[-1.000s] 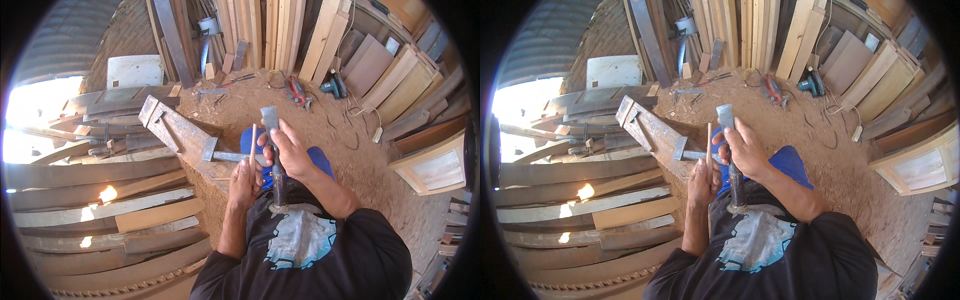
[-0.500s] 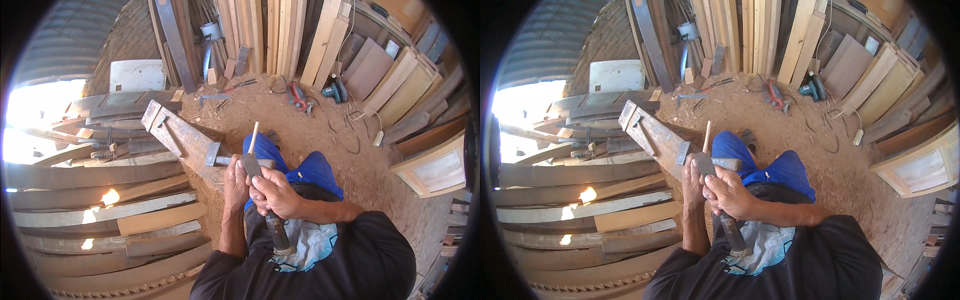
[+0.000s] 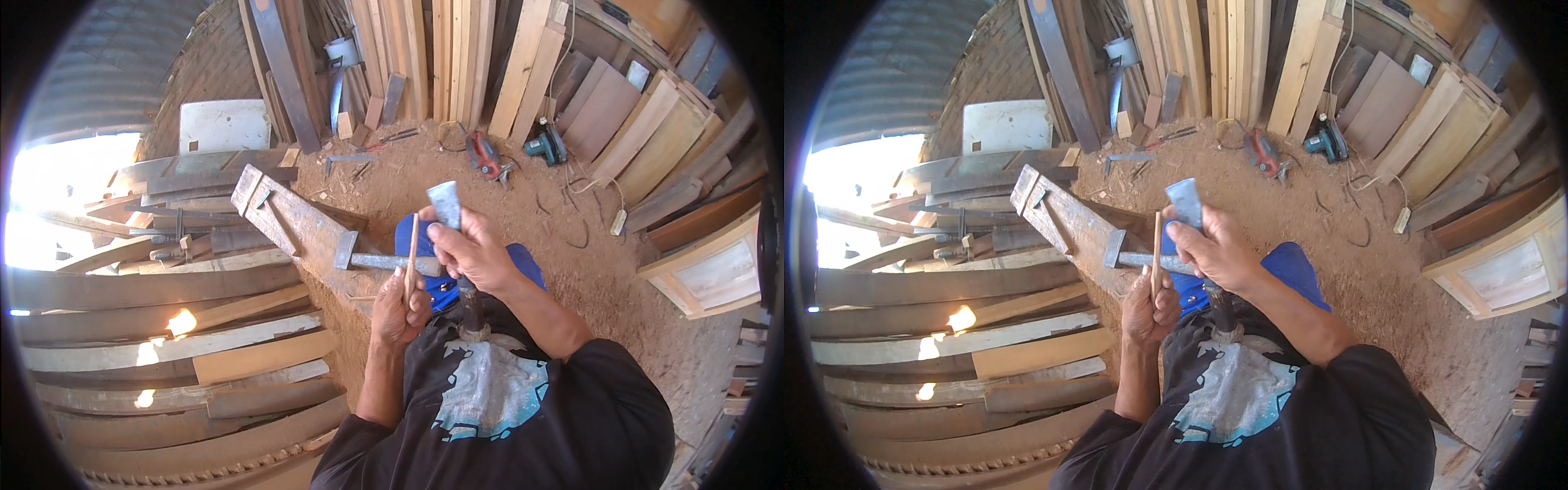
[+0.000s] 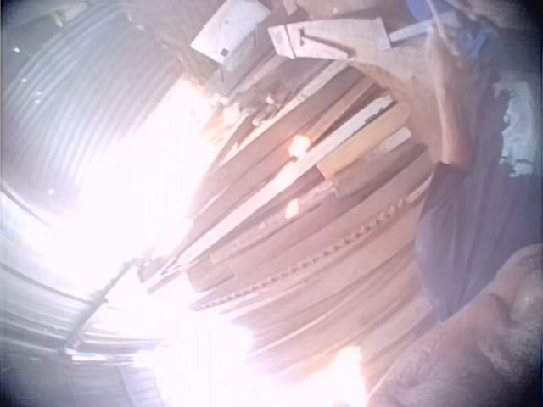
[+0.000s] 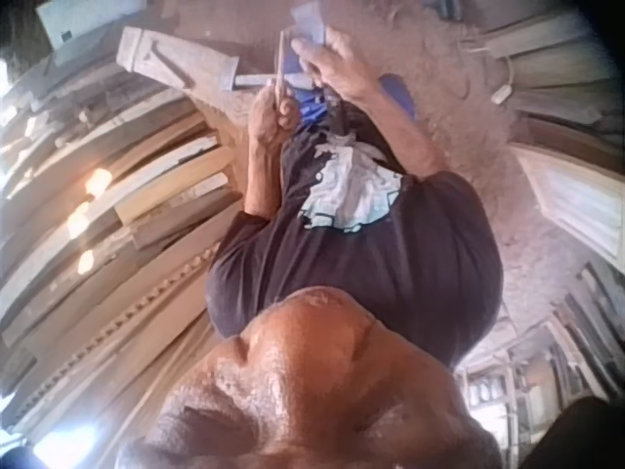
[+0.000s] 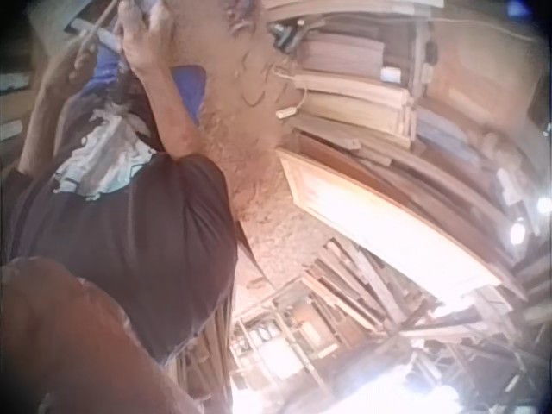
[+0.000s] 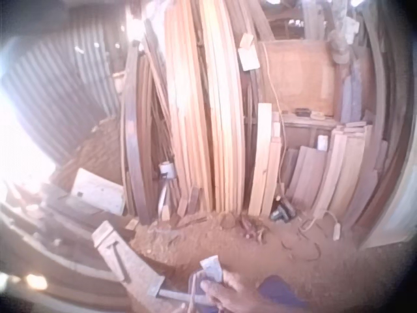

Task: The person uses a chisel and a wooden mallet to carve a wooden dowel, then switches to a hammer and chisel to carve into a large timber beam.

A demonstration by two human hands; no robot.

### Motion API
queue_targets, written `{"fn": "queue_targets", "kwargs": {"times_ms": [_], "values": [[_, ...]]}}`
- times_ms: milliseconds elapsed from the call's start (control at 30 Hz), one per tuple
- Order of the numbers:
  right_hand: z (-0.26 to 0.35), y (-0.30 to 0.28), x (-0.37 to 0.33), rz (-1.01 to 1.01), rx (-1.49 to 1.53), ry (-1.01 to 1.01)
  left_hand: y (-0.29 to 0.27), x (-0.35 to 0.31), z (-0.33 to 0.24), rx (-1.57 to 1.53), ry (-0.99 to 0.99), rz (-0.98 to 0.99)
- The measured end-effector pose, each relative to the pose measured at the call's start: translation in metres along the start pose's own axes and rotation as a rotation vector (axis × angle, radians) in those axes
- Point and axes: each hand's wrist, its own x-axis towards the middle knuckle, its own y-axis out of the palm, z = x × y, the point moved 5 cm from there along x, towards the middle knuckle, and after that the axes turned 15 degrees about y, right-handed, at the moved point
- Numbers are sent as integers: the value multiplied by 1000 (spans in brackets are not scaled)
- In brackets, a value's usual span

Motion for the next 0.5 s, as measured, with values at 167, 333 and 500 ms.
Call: {"fn": "queue_targets", "kwargs": {"times_ms": [167, 333, 500], "values": [[-13, -8, 16, -34, -80, 7, 12, 2, 11, 158, 14, 44], [-23, -16, 15, -129, 42, 56, 2, 6, 12, 343, 162, 145], [-29, 4, -3, 10, 444, 57, -10, 28, 1, 418, 275, 96]]}}
